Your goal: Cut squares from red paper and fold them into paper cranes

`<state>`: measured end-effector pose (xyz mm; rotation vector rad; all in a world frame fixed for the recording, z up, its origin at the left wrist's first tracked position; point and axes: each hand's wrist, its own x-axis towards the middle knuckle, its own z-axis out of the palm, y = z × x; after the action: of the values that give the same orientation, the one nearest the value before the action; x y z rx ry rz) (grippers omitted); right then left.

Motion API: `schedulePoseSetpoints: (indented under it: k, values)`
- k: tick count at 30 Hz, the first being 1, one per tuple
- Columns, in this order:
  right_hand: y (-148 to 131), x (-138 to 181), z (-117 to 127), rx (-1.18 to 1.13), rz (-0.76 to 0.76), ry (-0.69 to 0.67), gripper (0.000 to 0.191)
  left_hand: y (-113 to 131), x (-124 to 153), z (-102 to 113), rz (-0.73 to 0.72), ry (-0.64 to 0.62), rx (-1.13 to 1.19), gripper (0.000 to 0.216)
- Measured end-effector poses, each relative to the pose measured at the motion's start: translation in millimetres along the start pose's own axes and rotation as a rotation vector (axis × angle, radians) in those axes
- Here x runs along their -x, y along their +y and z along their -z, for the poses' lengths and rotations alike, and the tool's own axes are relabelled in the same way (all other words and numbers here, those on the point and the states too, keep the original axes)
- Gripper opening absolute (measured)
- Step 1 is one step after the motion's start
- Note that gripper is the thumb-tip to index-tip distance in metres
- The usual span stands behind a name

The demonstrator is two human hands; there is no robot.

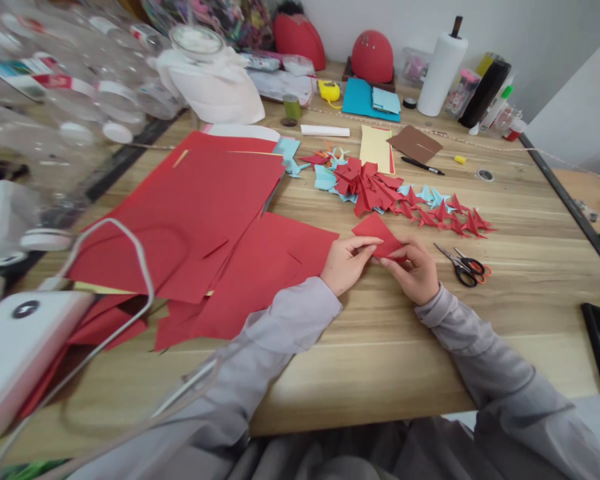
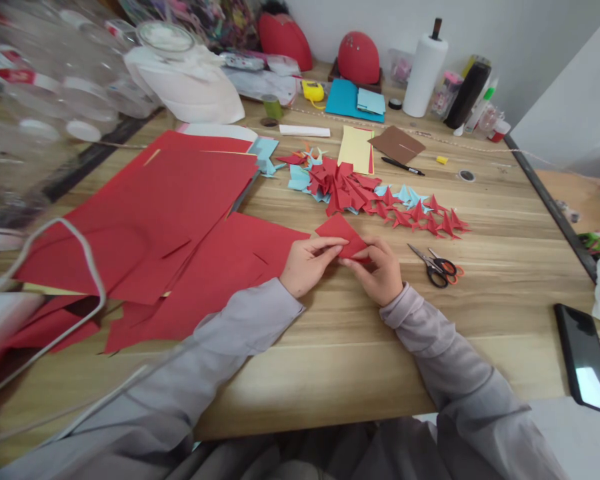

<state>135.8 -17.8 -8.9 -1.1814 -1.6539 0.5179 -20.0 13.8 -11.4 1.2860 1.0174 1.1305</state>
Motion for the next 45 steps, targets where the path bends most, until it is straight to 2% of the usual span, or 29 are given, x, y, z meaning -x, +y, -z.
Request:
schedulePoseSetpoints:
  k: [7,11,14,21,25,30,36,40,45]
  values:
    - [4.8,-3.1,0.3,-0.277,-0.279,0.010,0.026,1.6,3.8,-2.5,-0.003,-0.048,0.047,0.014]
    - [2.5,-5.5,0.2,-0.363,-0.408,0.066,0.031,4.6,5.8,-2.8,0.001,-0.076,0.076,0.025]
    - [-1.3,-6.6,-0.8,-0.393,-0.418,0.110,0.033,5.6,5.8,-3.2,0.013,-0.058,0.061,0.031]
    - [-2.8,-6.7,-3.7,-0.489,-0.403,0.076,0.043,1.8,3.3,-4.2,0.002,0.010,0.116,0.023]
    - [-0.3,-5.5,-3.4,-0.461,-0.400,0.041,0.037,1.3,2.0,-4.1,0.005,0.012,0.116,0.022]
    - [0.1,-5.4,-3.9,-0.435,-0.420,0.056,0.036,4.0,2.8,-5.0,0.006,0.018,0.110,0.023]
    - [-0.3,-7.6,-3.7,-0.500,-0.504,0.070,0.046,4.1,2.7,-6.0,-0.002,0.025,0.130,0.027]
    - [-0.4,-8.7,-2.3,-0.503,-0.514,0.008,0.037,2.0,1.5,-5.8,0.002,0.013,0.162,0.031]
    - [2.8,-7.5,-2.6,-0.517,-0.497,0.064,0.029,4.7,1.0,-5.3,0.021,-0.037,0.257,0.030]
